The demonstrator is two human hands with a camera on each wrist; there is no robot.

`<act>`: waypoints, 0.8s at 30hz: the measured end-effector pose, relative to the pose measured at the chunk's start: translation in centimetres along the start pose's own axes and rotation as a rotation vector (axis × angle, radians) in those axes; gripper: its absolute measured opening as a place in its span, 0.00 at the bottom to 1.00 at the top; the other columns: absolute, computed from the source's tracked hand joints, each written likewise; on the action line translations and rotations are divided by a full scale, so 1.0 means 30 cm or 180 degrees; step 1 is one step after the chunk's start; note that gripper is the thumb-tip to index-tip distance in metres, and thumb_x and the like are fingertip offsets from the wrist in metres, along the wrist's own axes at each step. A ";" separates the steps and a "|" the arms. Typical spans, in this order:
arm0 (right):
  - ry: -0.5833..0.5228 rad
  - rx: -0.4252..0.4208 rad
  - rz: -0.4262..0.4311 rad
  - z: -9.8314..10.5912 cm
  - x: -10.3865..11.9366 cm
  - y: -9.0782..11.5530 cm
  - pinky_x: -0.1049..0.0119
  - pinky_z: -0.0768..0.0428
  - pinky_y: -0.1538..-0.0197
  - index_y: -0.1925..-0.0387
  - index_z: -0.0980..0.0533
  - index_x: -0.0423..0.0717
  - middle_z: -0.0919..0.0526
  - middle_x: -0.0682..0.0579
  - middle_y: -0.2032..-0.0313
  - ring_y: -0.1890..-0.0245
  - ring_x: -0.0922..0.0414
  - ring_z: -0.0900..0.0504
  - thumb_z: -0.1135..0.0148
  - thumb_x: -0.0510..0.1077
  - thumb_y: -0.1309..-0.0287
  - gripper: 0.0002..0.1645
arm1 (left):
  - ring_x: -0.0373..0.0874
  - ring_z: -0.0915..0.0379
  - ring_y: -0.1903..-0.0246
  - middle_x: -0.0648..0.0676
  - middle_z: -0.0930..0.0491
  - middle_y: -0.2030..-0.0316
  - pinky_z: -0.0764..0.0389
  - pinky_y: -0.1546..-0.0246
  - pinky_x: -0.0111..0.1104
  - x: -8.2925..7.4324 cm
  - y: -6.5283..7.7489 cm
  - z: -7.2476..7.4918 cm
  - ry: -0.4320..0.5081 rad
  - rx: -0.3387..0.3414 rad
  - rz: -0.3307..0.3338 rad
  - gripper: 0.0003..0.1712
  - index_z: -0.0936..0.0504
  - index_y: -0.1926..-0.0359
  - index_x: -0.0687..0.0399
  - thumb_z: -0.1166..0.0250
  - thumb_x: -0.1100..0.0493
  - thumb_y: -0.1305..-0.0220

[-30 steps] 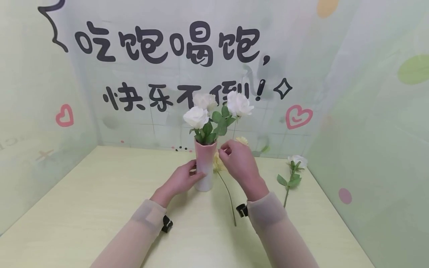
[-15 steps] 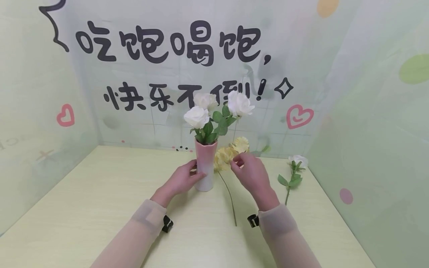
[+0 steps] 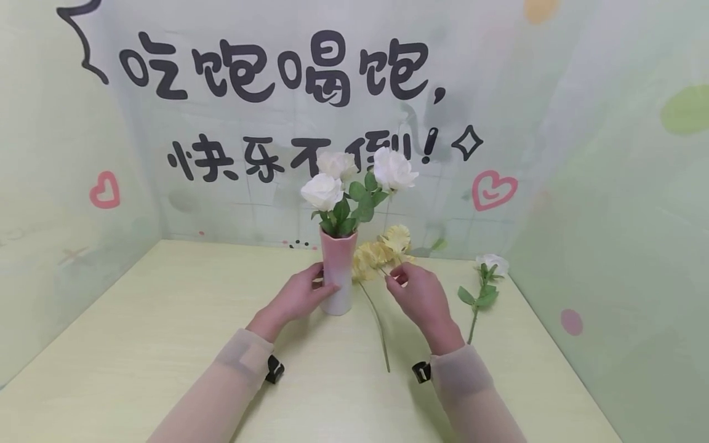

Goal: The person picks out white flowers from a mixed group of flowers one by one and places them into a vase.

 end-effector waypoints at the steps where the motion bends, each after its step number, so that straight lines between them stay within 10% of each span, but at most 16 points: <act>1: 0.0015 -0.0005 0.0005 0.000 -0.004 -0.002 0.58 0.17 0.68 0.61 0.17 0.51 0.16 0.57 0.68 0.68 0.58 0.20 0.36 0.52 0.35 0.10 | 0.49 0.31 0.42 0.58 0.30 0.37 0.23 0.42 0.44 0.001 -0.001 0.002 -0.0007 -0.0009 -0.0001 0.35 0.37 0.30 0.61 0.37 0.50 0.29; 24: 0.0243 0.0193 -0.0710 0.155 -0.338 0.008 0.43 0.21 0.55 0.47 0.23 0.36 0.19 0.37 0.52 0.55 0.43 0.22 0.44 0.53 0.31 0.25 | 0.50 0.31 0.42 0.58 0.30 0.37 0.24 0.41 0.44 0.003 -0.002 0.002 -0.0034 0.0008 -0.0045 0.35 0.37 0.30 0.62 0.37 0.50 0.29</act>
Point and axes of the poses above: each hand's wrist, its own y-axis away from the middle knuckle, its own z-axis out of the back of the hand, x = y × z, the point moved 9 cm from there along -y, towards the middle knuckle
